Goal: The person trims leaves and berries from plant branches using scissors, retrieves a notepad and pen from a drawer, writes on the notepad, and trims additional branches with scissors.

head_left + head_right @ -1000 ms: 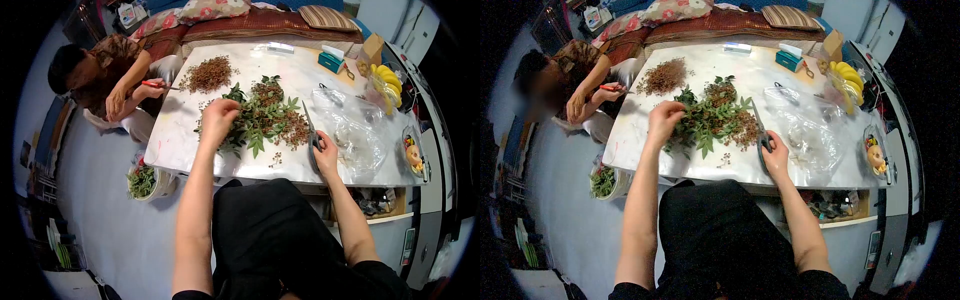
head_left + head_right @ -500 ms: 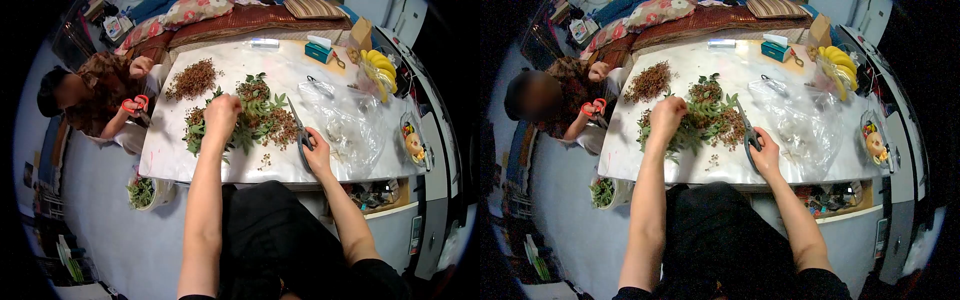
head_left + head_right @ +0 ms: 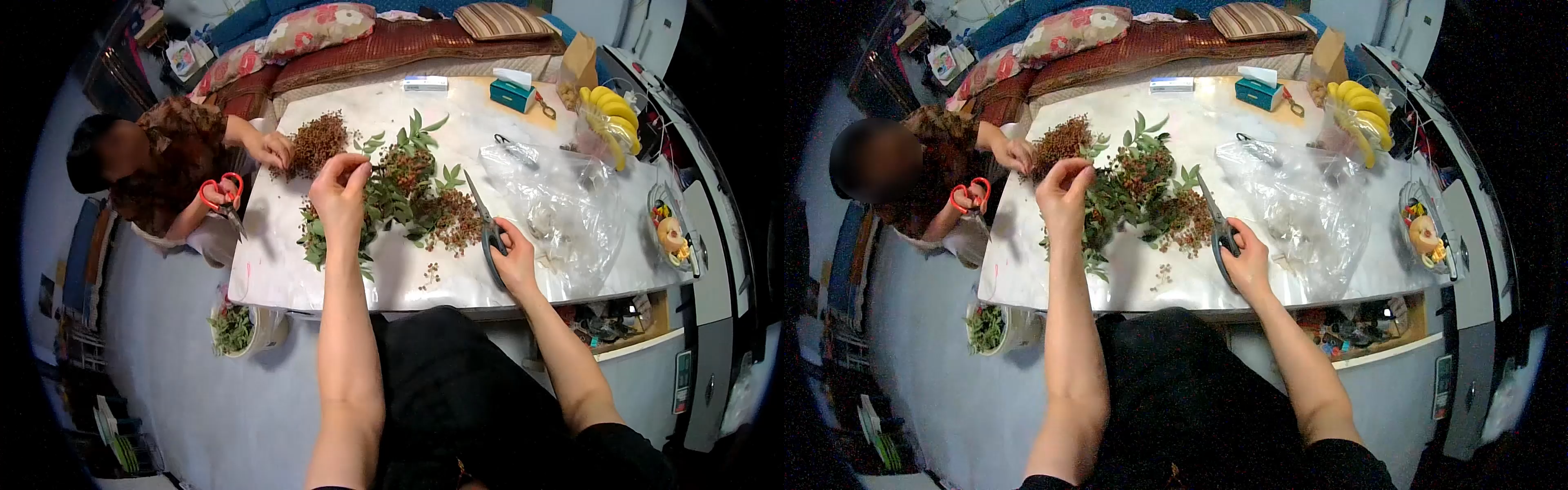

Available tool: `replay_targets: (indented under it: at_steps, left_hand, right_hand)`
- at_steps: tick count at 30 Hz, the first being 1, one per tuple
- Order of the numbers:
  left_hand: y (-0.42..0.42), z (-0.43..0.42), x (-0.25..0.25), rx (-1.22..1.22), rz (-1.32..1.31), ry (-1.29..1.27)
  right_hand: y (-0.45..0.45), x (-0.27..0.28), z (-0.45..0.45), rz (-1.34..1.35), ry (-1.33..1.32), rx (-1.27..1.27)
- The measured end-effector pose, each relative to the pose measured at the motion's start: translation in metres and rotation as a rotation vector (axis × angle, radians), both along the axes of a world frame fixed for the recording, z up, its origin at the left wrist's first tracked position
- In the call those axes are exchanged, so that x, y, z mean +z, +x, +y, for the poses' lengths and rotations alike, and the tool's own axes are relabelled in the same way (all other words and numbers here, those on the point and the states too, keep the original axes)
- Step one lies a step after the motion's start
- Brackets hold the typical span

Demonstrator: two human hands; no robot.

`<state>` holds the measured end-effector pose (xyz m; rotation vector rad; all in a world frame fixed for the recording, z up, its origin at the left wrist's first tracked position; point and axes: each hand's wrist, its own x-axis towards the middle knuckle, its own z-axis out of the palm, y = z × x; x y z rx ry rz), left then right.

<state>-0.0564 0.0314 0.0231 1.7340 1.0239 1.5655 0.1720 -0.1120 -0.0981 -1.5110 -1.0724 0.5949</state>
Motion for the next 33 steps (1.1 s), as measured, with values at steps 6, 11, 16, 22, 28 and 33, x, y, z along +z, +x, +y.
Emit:
replay_targets:
  at_steps: [6,11,16,22,28,33]
  left_hand:
    - [0.002,-0.006,-0.009,-0.142,-0.38,-0.235]
    - [0.008,-0.013,-0.007,-0.19,-0.456,-0.267]
    - [0.022,-0.023,-0.008,-0.171,-0.431,-0.146]
    - [0.029,-0.027,-0.013,-0.095,-0.202,0.01]
    - [0.033,-0.034,-0.006,-0.139,-0.266,-0.09]
    - [0.032,-0.032,-0.007,-0.211,-0.404,-0.19]
  right_hand:
    - [0.01,0.014,-0.011,0.481,-0.003,0.135]
    - [0.002,0.034,-0.027,0.694,0.02,0.337]
    - [-0.036,0.087,-0.034,0.728,-0.027,0.522]
    - [-0.049,0.095,-0.028,0.615,-0.119,0.514]
    - [-0.047,0.102,-0.027,0.636,-0.13,0.436]
    - [-0.04,0.106,-0.03,0.674,-0.111,0.418]
